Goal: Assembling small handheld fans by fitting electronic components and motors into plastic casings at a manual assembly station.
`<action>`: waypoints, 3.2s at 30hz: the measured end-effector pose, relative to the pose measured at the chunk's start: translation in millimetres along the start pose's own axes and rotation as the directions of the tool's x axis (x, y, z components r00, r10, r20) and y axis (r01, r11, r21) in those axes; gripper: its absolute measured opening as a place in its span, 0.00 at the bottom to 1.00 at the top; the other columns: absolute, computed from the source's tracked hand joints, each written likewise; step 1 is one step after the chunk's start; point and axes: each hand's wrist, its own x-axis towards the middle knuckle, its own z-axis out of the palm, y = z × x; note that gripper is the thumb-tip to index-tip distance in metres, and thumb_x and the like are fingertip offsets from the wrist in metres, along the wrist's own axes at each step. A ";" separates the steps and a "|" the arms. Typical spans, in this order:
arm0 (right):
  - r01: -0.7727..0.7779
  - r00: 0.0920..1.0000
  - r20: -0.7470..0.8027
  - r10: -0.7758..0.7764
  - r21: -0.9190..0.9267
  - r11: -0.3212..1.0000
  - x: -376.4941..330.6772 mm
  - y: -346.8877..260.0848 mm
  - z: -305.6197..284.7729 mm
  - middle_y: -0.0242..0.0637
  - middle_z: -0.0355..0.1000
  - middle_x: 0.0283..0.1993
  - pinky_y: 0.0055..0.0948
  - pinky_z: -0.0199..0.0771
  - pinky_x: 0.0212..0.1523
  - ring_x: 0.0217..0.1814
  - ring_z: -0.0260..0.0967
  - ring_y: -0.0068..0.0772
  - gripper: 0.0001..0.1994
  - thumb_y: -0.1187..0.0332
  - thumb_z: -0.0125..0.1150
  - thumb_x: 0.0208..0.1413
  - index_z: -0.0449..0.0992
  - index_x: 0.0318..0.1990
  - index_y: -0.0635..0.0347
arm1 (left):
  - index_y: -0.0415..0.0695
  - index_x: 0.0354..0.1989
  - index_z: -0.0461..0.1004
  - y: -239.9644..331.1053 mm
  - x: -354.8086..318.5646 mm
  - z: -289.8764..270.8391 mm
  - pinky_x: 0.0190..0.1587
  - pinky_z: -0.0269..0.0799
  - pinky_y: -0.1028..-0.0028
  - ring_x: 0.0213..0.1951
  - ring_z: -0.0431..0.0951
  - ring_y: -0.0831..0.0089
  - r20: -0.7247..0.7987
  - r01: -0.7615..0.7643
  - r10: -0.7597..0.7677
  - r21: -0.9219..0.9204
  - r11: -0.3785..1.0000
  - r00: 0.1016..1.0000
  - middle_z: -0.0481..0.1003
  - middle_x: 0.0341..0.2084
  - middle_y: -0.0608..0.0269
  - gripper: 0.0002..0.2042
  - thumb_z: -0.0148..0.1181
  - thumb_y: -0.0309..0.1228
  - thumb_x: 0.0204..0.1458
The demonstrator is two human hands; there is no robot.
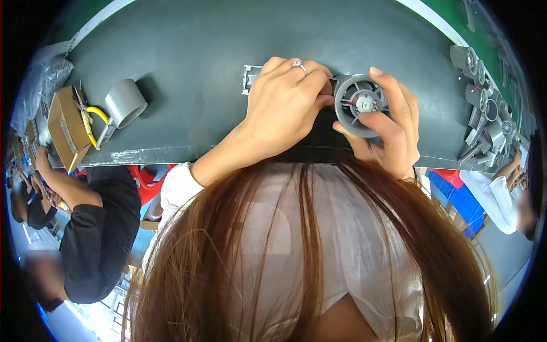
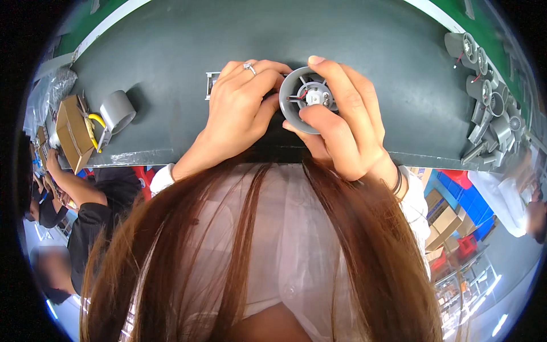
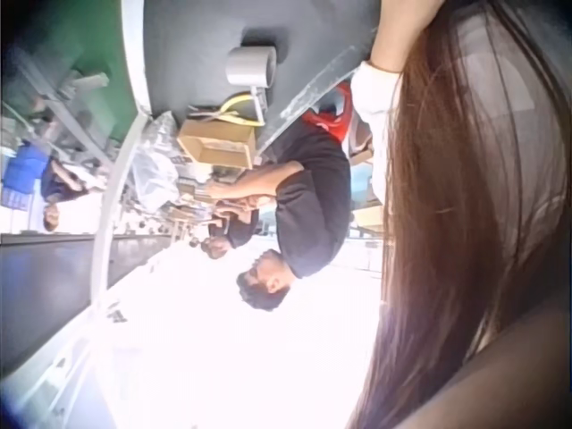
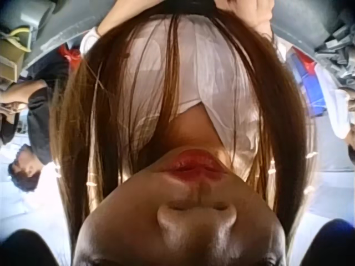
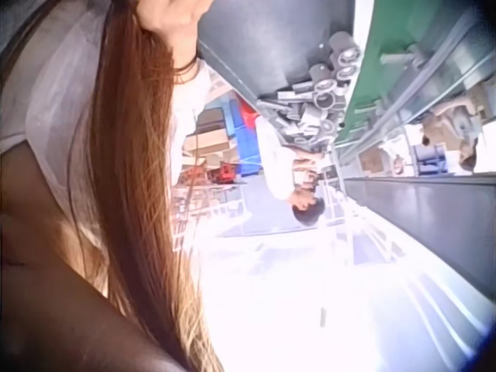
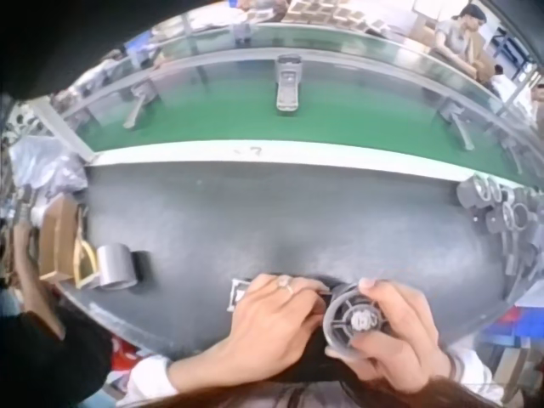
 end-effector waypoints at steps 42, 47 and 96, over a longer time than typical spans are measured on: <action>-0.359 0.893 -0.117 0.435 0.397 0.845 -72.6 -25.3 19.2 0.52 0.69 0.49 0.60 0.49 0.64 0.58 0.63 0.54 0.16 0.70 0.56 0.56 0.62 0.51 0.59 | 0.46 0.22 0.71 -2.4 -26.5 11.6 0.38 0.65 0.71 0.34 0.77 0.69 -0.102 -0.069 0.070 0.014 0.998 0.992 0.77 0.36 0.64 0.07 0.65 0.29 0.37; -0.452 0.866 -0.204 0.456 0.069 0.889 -44.6 -37.4 17.1 0.38 0.71 0.44 0.48 0.64 0.59 0.51 0.67 0.40 0.12 0.72 0.64 0.48 0.71 0.41 0.56 | 0.46 0.23 0.71 -2.6 -29.4 11.1 0.38 0.65 0.71 0.34 0.76 0.69 -0.087 -0.072 0.074 0.026 0.997 0.994 0.77 0.37 0.64 0.08 0.66 0.28 0.37; -0.502 0.845 -0.158 0.510 0.090 0.860 -31.5 -24.2 7.4 0.41 0.76 0.40 0.32 0.74 0.48 0.45 0.73 0.39 0.13 0.72 0.69 0.41 0.75 0.36 0.64 | 0.41 0.26 0.70 12.4 -31.5 20.7 0.24 0.72 0.68 0.22 0.74 0.63 0.074 0.101 -0.088 -0.196 0.975 0.993 0.73 0.25 0.61 0.07 0.64 0.23 0.41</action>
